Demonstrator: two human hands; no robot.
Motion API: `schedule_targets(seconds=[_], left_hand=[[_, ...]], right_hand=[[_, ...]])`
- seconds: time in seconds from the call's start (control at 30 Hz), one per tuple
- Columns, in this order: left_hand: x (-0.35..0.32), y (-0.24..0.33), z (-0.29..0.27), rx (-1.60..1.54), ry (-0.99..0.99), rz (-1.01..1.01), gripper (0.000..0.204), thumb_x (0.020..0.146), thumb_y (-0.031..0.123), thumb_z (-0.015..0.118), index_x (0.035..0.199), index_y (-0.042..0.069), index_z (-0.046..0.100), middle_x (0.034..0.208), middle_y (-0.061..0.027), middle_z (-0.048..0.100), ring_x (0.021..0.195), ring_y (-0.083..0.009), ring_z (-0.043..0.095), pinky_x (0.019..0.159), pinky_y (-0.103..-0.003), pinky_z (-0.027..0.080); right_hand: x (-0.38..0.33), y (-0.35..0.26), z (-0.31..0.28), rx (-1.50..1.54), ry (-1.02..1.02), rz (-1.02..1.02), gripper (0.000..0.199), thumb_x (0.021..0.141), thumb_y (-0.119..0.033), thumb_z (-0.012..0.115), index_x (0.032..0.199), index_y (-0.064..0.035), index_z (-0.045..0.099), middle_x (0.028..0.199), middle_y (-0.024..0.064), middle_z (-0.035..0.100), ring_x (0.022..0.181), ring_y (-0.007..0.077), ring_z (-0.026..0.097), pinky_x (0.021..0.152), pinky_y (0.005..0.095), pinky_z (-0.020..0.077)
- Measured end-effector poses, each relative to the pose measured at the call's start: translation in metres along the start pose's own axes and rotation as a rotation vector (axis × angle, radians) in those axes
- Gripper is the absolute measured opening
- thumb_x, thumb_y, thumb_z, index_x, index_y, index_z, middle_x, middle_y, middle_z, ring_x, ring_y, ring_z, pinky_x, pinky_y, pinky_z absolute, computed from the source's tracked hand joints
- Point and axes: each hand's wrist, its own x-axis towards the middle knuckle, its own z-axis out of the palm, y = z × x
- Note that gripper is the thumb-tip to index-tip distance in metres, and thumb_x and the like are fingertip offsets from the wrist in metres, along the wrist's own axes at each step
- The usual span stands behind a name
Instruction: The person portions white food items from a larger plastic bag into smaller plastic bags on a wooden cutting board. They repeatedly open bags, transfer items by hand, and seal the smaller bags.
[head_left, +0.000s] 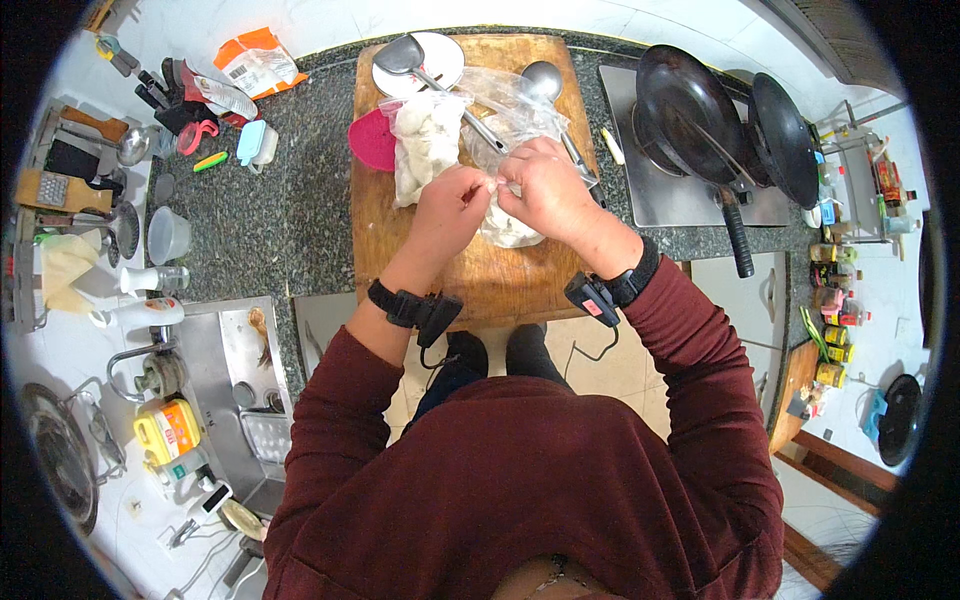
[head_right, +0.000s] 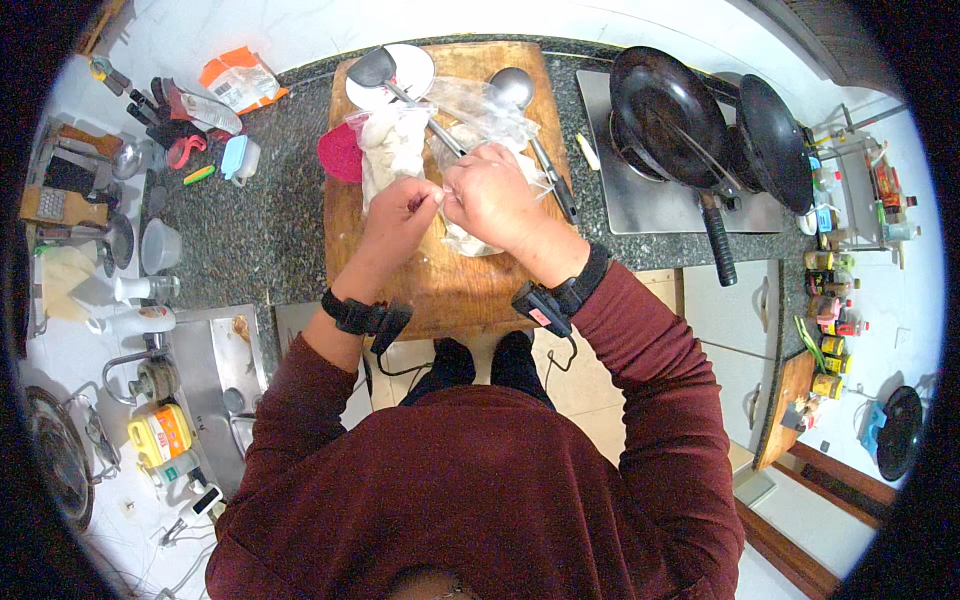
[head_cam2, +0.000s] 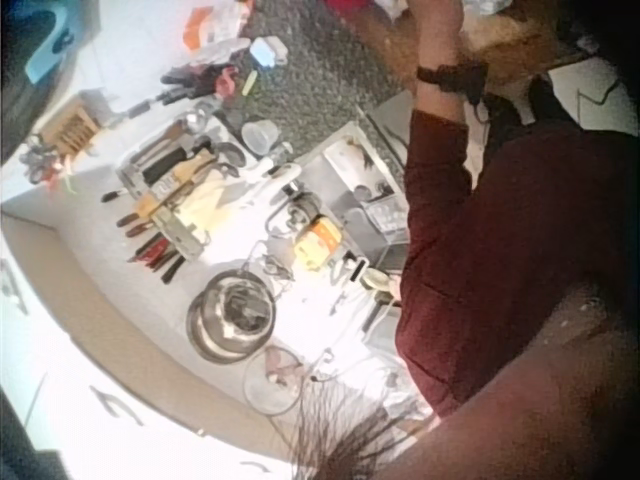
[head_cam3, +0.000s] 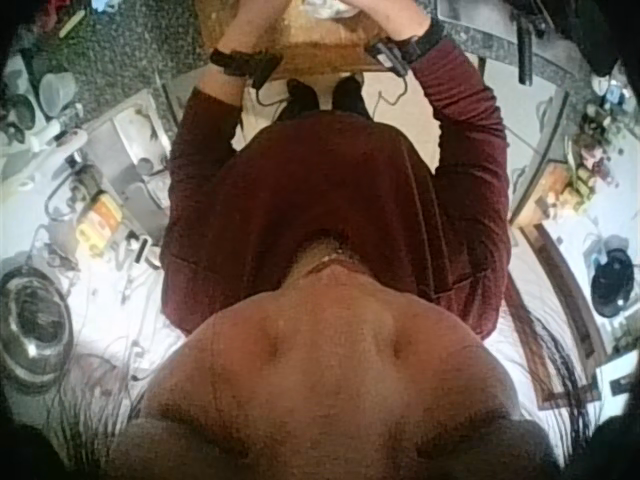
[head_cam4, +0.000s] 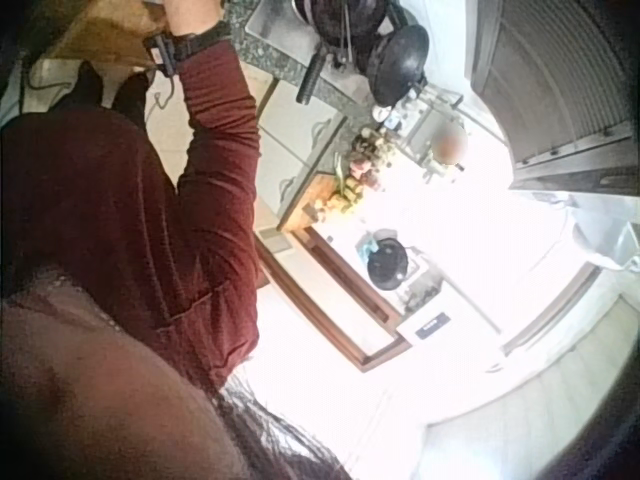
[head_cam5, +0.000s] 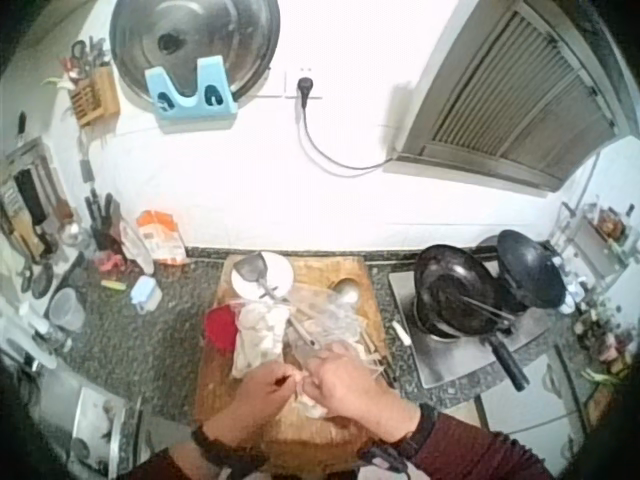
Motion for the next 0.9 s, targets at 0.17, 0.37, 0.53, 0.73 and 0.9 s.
schedule_targets(seconds=[0.17, 0.37, 0.53, 0.73, 0.9], left_hand=[[0.0, -0.002, 0.002, 0.035, 0.009, 0.037, 0.005, 0.076, 0.003, 0.057, 0.079, 0.0, 0.057, 0.072, -0.0096, 0.055, 0.061, -0.0196, 0.052, 0.055, -0.029, 0.042], [0.001, -0.008, 0.0, 0.0, 0.067, -0.026, 0.004, 0.075, 0.002, 0.056, 0.079, 0.001, 0.058, 0.072, -0.0089, 0.055, 0.063, -0.0186, 0.053, 0.056, -0.029, 0.044], [-0.001, -0.013, -0.005, 0.077, 0.037, -0.011, 0.005, 0.075, 0.002, 0.057, 0.079, 0.001, 0.058, 0.075, -0.0077, 0.056, 0.066, -0.0186, 0.054, 0.058, -0.028, 0.044], [-0.01, -0.014, -0.018, -0.021, -0.183, 0.074, 0.009, 0.079, 0.009, 0.06, 0.079, 0.002, 0.055, 0.079, -0.0077, 0.057, 0.077, -0.0208, 0.054, 0.075, -0.031, 0.043], [-0.018, -0.011, -0.026, -0.065, -0.294, -0.076, 0.011, 0.079, 0.011, 0.062, 0.083, 0.003, 0.056, 0.086, -0.0078, 0.057, 0.086, -0.0194, 0.054, 0.08, -0.031, 0.042]], right_hand=[[-0.001, 0.009, -0.005, 0.024, -0.093, 0.014, 0.011, 0.068, -0.021, 0.059, 0.07, -0.0094, 0.059, 0.076, 0.0072, 0.059, 0.089, 0.0282, 0.052, 0.089, 0.0455, 0.0355], [-0.024, 0.047, -0.024, -0.096, -0.168, 0.103, 0.009, 0.067, -0.019, 0.059, 0.071, -0.0112, 0.058, 0.076, 0.0048, 0.06, 0.088, 0.0273, 0.054, 0.093, 0.0514, 0.0321], [-0.055, 0.091, -0.05, -0.137, -0.198, 0.234, 0.006, 0.066, -0.017, 0.059, 0.066, -0.0103, 0.058, 0.07, 0.0062, 0.06, 0.078, 0.0282, 0.058, 0.084, 0.0463, 0.0392], [-0.064, 0.128, -0.049, -0.001, -0.069, 0.469, 0.012, 0.07, -0.016, 0.061, 0.074, -0.0041, 0.061, 0.073, 0.0171, 0.06, 0.071, 0.0342, 0.059, 0.063, 0.0404, 0.0472], [-0.03, 0.138, 0.01, -0.261, -0.058, 0.194, 0.056, 0.07, -0.014, 0.063, 0.123, -0.0124, 0.045, 0.113, 0.0154, 0.052, 0.101, 0.0318, 0.052, 0.082, 0.0379, 0.0452]])
